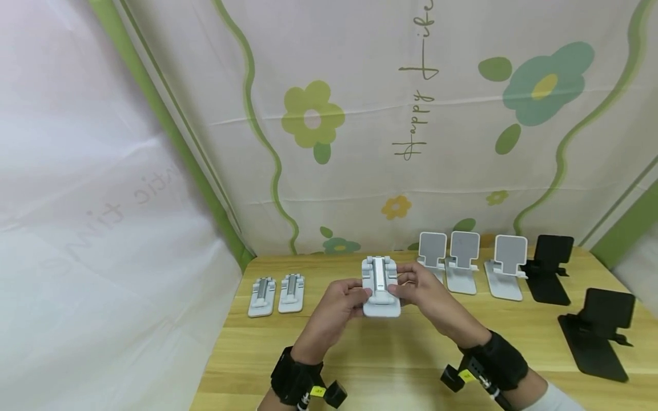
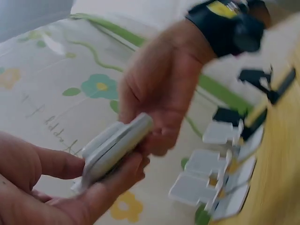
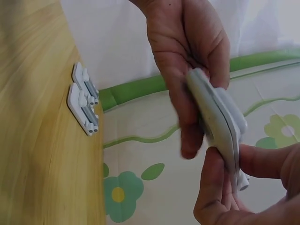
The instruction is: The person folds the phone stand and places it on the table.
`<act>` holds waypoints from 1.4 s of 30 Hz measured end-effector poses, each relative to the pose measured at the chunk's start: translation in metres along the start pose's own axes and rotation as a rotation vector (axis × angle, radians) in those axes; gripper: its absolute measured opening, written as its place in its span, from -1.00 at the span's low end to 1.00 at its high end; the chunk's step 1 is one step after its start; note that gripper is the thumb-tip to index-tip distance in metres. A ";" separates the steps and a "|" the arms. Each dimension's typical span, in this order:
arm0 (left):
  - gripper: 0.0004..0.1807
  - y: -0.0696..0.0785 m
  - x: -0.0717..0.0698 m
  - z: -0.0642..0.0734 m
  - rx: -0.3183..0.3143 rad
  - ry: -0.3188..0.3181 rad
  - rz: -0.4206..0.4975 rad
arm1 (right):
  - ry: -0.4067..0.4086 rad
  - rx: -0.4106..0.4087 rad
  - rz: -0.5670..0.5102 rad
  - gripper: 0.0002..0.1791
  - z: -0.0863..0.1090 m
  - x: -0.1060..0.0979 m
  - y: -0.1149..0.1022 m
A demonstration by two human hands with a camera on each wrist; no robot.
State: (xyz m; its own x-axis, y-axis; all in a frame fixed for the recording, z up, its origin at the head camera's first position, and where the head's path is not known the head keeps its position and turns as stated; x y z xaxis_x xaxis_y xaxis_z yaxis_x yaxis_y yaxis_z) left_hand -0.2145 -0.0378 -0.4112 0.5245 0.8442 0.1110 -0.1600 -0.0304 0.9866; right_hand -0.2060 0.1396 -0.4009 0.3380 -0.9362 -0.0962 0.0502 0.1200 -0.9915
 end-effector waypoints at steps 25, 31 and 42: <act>-0.62 0.005 0.011 -0.004 0.114 0.274 -0.783 | 0.139 -0.001 0.184 -0.42 -0.001 0.021 0.001; -0.27 -0.006 -0.021 -0.009 0.006 0.447 -0.829 | 0.087 -0.044 0.262 -0.47 0.001 0.017 0.003; -0.51 -0.058 -0.109 -0.031 -0.163 0.653 -0.984 | 0.146 -0.008 0.312 -0.43 0.014 -0.024 0.015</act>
State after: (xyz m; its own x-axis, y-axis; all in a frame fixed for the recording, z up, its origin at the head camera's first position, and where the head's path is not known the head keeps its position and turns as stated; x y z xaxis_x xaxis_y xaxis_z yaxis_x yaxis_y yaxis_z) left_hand -0.2883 -0.1117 -0.4846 -0.0356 0.5810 -0.8131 -0.0565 0.8112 0.5821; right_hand -0.2006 0.1687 -0.4125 0.1981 -0.8924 -0.4055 -0.0423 0.4055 -0.9131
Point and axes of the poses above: each hand's wrist, its own z-axis away from the middle knuckle, its own x-axis out of the palm, y = z × x, the point moved 6 cm from there along -z, towards the middle knuckle, and after that the axes turned 6 degrees about -y, right-handed, at the moved point
